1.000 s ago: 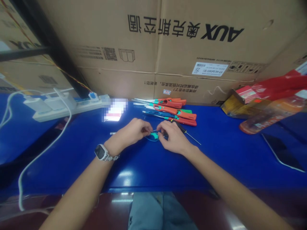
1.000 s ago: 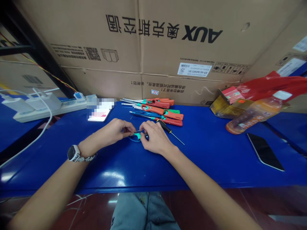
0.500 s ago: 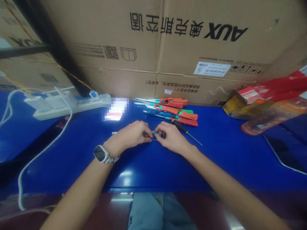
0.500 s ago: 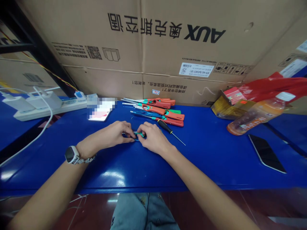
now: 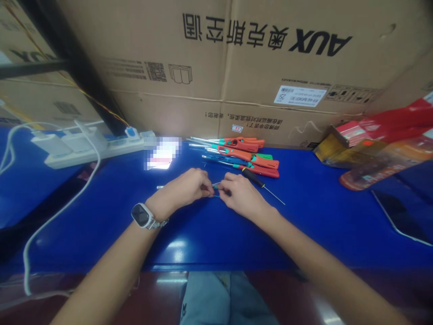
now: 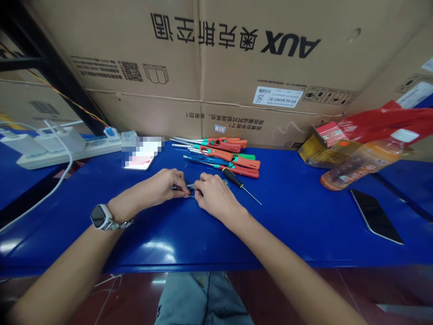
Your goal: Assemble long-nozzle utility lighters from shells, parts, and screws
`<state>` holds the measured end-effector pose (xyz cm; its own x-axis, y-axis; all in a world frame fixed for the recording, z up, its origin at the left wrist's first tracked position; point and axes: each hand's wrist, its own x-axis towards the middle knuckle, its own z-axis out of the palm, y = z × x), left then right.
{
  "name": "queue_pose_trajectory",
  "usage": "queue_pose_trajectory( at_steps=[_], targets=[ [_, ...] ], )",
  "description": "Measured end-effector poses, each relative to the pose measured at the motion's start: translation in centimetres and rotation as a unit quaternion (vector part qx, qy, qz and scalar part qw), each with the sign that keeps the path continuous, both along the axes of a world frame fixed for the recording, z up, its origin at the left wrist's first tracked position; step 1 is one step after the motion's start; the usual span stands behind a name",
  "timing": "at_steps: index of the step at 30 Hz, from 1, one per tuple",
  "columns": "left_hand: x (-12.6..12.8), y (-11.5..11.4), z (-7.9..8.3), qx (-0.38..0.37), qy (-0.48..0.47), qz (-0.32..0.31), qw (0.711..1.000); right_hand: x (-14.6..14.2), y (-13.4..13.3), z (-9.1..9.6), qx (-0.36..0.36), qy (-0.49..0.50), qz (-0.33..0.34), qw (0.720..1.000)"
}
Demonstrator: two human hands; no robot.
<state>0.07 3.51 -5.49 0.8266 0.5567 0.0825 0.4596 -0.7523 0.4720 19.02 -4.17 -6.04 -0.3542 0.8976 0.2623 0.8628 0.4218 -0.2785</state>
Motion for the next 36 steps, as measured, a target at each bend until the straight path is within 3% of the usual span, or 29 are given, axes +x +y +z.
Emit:
queue_pose_trajectory(
  at_steps=[5, 13, 18, 26, 36],
  targets=[
    [0.0, -0.1, 0.2, -0.017, -0.006, -0.001, 1.000, 0.4, -0.5, 0.1, -0.001, -0.037, 0.005, 0.999],
    [0.3, -0.5, 1.2, 0.006, -0.030, 0.072, 0.997, 1.6, -0.8, -0.1, -0.046, 0.117, 0.031, 0.992],
    [0.2, -0.5, 1.1, 0.042, -0.028, 0.080, 0.995, 3.0, -0.4, 0.1, -0.014, 0.181, -0.006, 0.983],
    [0.3, -0.4, 0.4, 0.006, 0.015, 0.074, 0.997, 3.6, 0.7, -0.2, -0.017, 0.073, -0.047, 0.996],
    [0.8, -0.5, 0.3, 0.026, 0.025, 0.092, 0.995, 3.1, 2.8, 0.7, -0.047, 0.028, 0.030, 0.998]
  ],
)
